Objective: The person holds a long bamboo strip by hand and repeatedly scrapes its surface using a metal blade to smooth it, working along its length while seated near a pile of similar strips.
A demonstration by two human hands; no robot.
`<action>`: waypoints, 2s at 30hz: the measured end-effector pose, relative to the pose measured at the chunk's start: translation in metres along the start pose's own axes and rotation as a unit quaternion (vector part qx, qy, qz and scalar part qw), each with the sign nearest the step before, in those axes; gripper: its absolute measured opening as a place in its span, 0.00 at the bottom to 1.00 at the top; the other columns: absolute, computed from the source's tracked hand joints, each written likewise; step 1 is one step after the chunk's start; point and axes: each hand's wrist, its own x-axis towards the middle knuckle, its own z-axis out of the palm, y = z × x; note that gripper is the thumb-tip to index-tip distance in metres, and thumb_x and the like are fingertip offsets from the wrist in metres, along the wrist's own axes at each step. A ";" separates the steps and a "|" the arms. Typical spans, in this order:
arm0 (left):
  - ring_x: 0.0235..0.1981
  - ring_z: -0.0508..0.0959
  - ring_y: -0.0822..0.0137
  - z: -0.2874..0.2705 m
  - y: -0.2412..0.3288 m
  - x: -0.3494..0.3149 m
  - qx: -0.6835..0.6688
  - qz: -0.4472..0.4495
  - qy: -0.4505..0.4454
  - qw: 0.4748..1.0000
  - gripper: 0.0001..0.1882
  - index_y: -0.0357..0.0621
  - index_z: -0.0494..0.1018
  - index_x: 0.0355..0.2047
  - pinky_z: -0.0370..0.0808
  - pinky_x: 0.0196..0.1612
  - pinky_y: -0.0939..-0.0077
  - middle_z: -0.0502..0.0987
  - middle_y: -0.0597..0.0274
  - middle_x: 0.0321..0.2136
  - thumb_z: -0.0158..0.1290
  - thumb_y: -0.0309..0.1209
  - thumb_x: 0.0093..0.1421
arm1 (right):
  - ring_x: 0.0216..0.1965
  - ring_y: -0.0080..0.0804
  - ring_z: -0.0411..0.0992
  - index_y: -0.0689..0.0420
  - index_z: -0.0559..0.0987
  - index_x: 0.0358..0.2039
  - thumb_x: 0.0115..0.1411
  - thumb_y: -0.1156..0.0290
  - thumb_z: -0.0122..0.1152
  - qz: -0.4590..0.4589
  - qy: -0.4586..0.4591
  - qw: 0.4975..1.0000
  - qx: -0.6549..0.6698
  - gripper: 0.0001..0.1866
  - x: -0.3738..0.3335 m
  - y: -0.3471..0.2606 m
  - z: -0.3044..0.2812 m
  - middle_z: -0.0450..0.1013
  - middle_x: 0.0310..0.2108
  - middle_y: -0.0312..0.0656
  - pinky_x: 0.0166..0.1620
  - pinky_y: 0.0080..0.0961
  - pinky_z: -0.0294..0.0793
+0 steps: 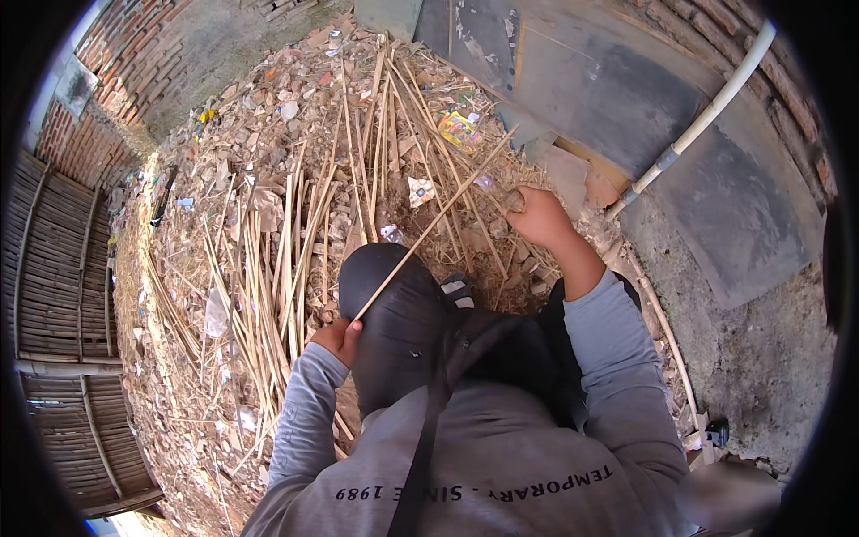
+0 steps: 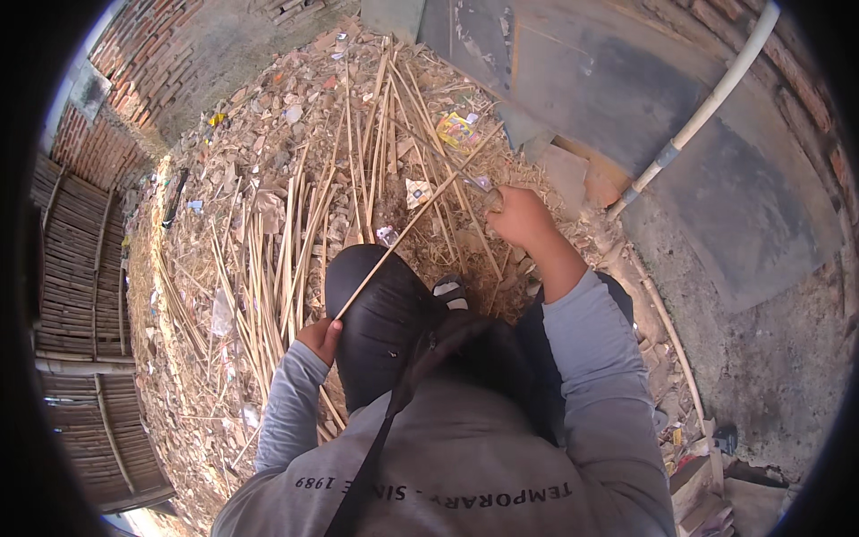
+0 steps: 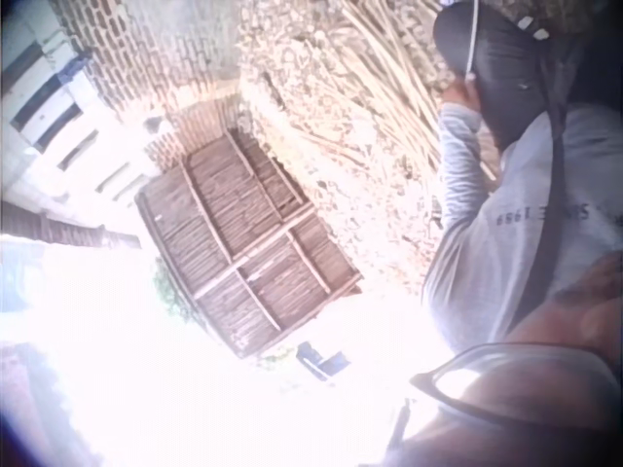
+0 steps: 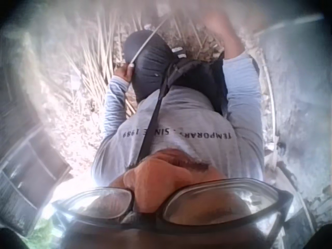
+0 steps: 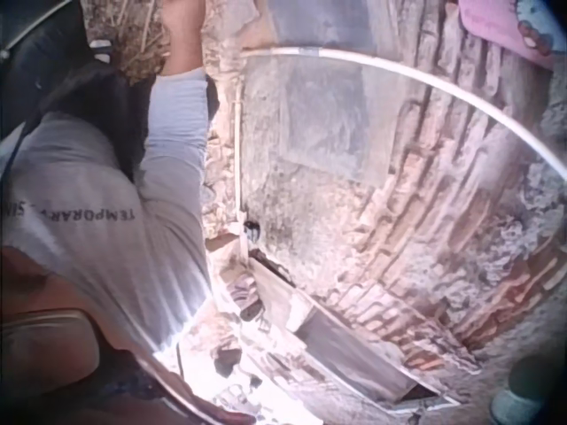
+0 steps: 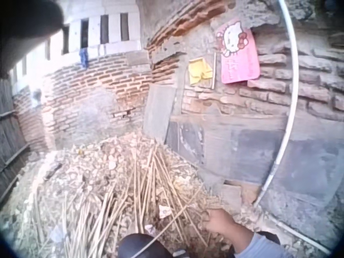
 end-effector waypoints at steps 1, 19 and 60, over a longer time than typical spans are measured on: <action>0.28 0.75 0.35 0.002 -0.002 0.000 0.010 -0.002 0.002 1.000 0.28 0.38 0.69 0.28 0.70 0.31 0.49 0.73 0.37 0.20 0.38 0.53 0.67 | 0.37 0.53 0.75 0.61 0.78 0.38 0.48 0.61 0.65 -0.039 -0.027 0.999 -0.009 0.20 -0.008 -0.012 -0.001 0.77 0.32 0.53 0.42 0.42 0.74; 0.27 0.75 0.35 0.001 0.008 -0.001 0.037 0.020 0.010 0.999 0.26 0.38 0.70 0.28 0.71 0.31 0.48 0.74 0.36 0.20 0.39 0.50 0.67 | 0.40 0.52 0.75 0.57 0.78 0.39 0.47 0.63 0.61 -0.059 -0.123 0.989 -0.055 0.18 -0.022 -0.039 0.010 0.76 0.34 0.54 0.44 0.43 0.74; 0.28 0.76 0.34 0.008 0.014 0.001 0.108 -0.027 0.019 0.994 0.24 0.38 0.70 0.31 0.72 0.33 0.45 0.75 0.35 0.22 0.42 0.49 0.65 | 0.38 0.53 0.75 0.55 0.78 0.38 0.48 0.64 0.63 -0.013 -0.039 0.999 -0.006 0.16 0.007 0.021 0.003 0.76 0.29 0.52 0.42 0.45 0.74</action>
